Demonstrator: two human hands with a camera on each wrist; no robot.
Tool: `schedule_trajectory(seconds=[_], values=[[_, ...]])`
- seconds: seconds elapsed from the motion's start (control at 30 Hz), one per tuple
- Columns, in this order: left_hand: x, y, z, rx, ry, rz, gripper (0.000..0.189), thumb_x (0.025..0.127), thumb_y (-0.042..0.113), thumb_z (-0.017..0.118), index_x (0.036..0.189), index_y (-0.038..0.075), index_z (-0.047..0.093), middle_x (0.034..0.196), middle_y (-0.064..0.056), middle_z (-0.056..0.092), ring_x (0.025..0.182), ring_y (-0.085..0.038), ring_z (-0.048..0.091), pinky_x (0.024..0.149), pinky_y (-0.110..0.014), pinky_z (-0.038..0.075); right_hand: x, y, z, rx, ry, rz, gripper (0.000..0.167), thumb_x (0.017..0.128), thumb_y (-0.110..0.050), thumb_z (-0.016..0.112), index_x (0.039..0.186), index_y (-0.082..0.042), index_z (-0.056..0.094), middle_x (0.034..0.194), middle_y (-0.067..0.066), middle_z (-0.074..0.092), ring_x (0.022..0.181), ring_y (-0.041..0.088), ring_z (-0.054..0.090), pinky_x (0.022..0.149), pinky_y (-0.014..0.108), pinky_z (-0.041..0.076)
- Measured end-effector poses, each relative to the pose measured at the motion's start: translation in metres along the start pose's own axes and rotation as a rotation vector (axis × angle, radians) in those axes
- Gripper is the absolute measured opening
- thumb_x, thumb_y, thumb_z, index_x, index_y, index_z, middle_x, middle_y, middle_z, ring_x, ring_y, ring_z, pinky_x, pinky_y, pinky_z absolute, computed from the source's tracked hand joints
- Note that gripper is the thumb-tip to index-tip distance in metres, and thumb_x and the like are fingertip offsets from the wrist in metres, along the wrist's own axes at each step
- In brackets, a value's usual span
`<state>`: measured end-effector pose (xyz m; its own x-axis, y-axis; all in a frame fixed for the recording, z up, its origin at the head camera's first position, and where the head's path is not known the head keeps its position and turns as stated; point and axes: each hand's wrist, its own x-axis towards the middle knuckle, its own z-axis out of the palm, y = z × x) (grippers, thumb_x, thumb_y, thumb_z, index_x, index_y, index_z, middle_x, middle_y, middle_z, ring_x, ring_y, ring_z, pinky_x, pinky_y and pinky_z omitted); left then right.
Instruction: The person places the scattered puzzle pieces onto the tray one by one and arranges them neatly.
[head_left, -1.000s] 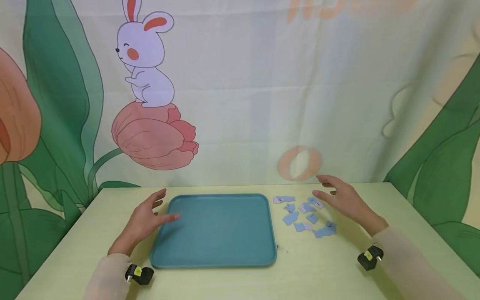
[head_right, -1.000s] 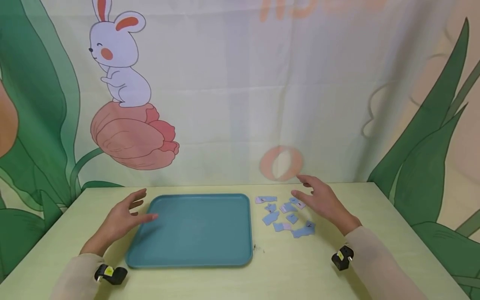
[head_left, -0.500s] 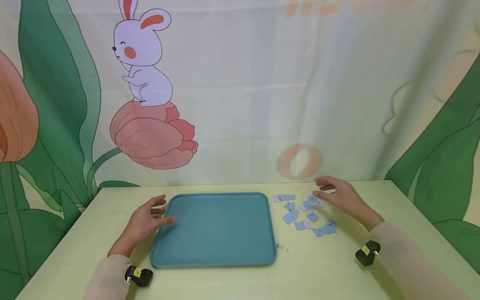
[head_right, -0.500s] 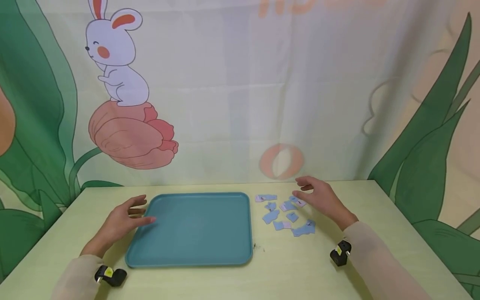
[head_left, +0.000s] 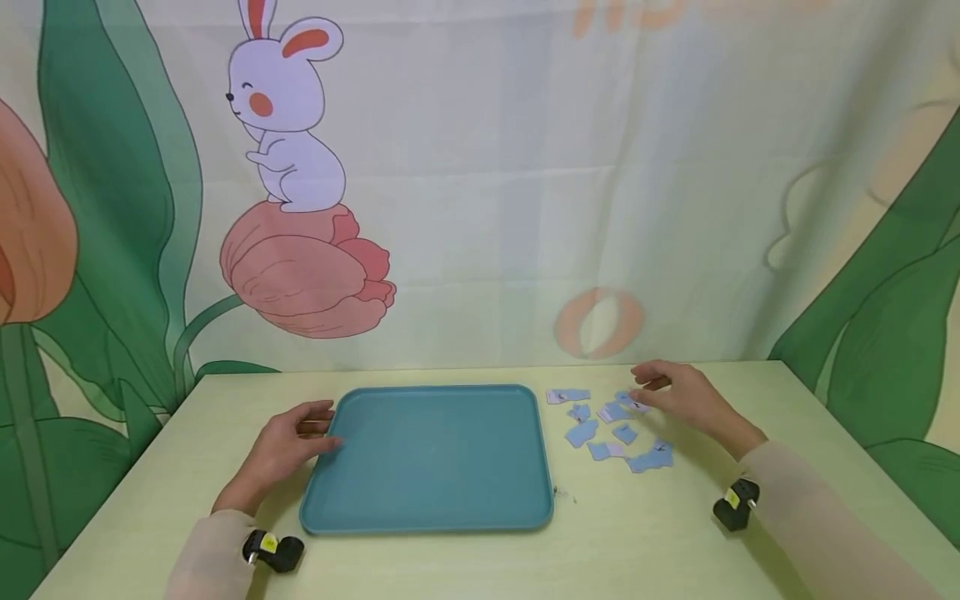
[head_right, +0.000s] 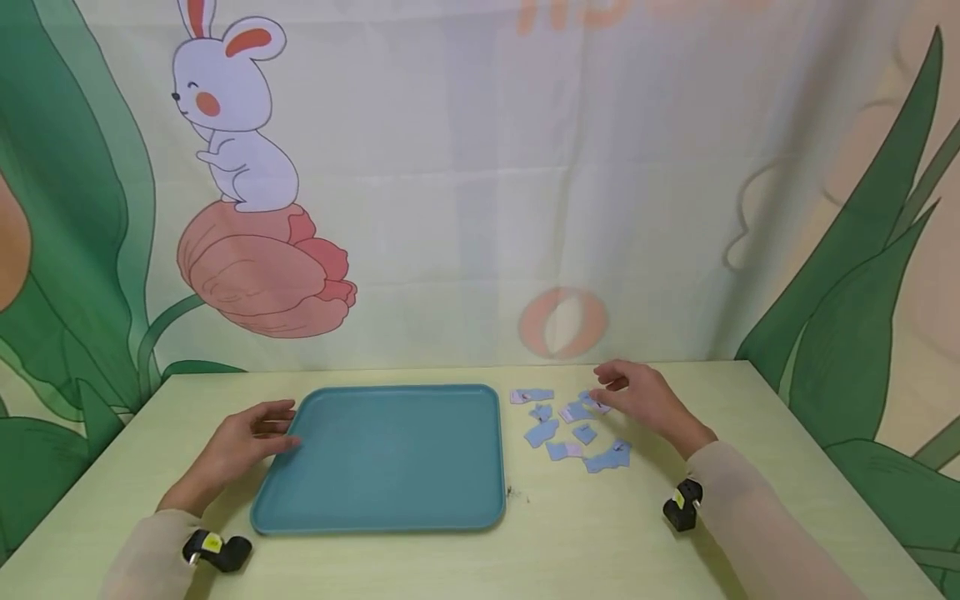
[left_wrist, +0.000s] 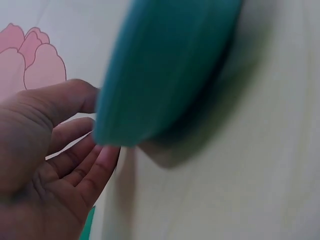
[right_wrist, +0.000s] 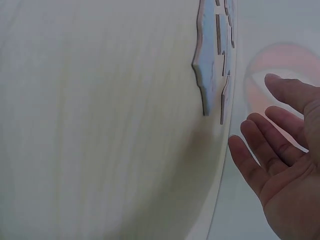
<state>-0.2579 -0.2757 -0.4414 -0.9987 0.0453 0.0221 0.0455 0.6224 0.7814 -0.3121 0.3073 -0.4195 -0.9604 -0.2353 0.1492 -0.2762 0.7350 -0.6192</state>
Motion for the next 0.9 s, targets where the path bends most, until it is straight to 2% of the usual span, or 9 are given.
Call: schedule_trajectory(seconds=[0.23,0.33,0.63,0.9], values=[[-0.001,-0.004,-0.003,-0.013,0.019,0.018,0.056,0.098,0.007,0.074,0.148,-0.008,0.054,0.138,-0.028,0.063,0.121,-0.041,0.064,0.098,-0.049,0.059,0.002,0.007,-0.001,-0.028,-0.007,0.023,0.048,0.097,-0.025,0.079,0.134,0.005,0.067,0.124,0.020,0.072,0.111,0.035,0.067,0.092,0.048,0.055],[-0.002,-0.005,-0.003,-0.012,0.024,0.004,0.053,0.098,0.008,0.074,0.146,-0.007,0.057,0.136,-0.026,0.065,0.119,-0.039,0.064,0.098,-0.049,0.058,0.003,0.009,0.000,-0.036,-0.016,0.024,0.047,0.096,-0.025,0.080,0.132,0.004,0.069,0.123,0.019,0.072,0.110,0.035,0.067,0.092,0.047,0.055],[-0.001,-0.011,-0.001,-0.024,0.009,-0.013,0.051,0.099,0.005,0.073,0.146,-0.006,0.057,0.136,-0.025,0.065,0.118,-0.037,0.064,0.097,-0.047,0.059,0.002,0.013,0.002,-0.013,-0.078,0.000,0.046,0.095,-0.026,0.082,0.127,0.005,0.071,0.117,0.016,0.073,0.107,0.031,0.067,0.091,0.044,0.055],[0.000,-0.013,0.000,-0.043,0.000,-0.003,0.052,0.099,0.006,0.073,0.147,-0.005,0.057,0.137,-0.024,0.064,0.120,-0.037,0.064,0.099,-0.045,0.058,0.004,0.015,0.005,-0.029,-0.083,0.008,0.039,0.095,-0.022,0.082,0.122,0.004,0.073,0.111,0.011,0.073,0.102,0.027,0.066,0.091,0.043,0.054]])
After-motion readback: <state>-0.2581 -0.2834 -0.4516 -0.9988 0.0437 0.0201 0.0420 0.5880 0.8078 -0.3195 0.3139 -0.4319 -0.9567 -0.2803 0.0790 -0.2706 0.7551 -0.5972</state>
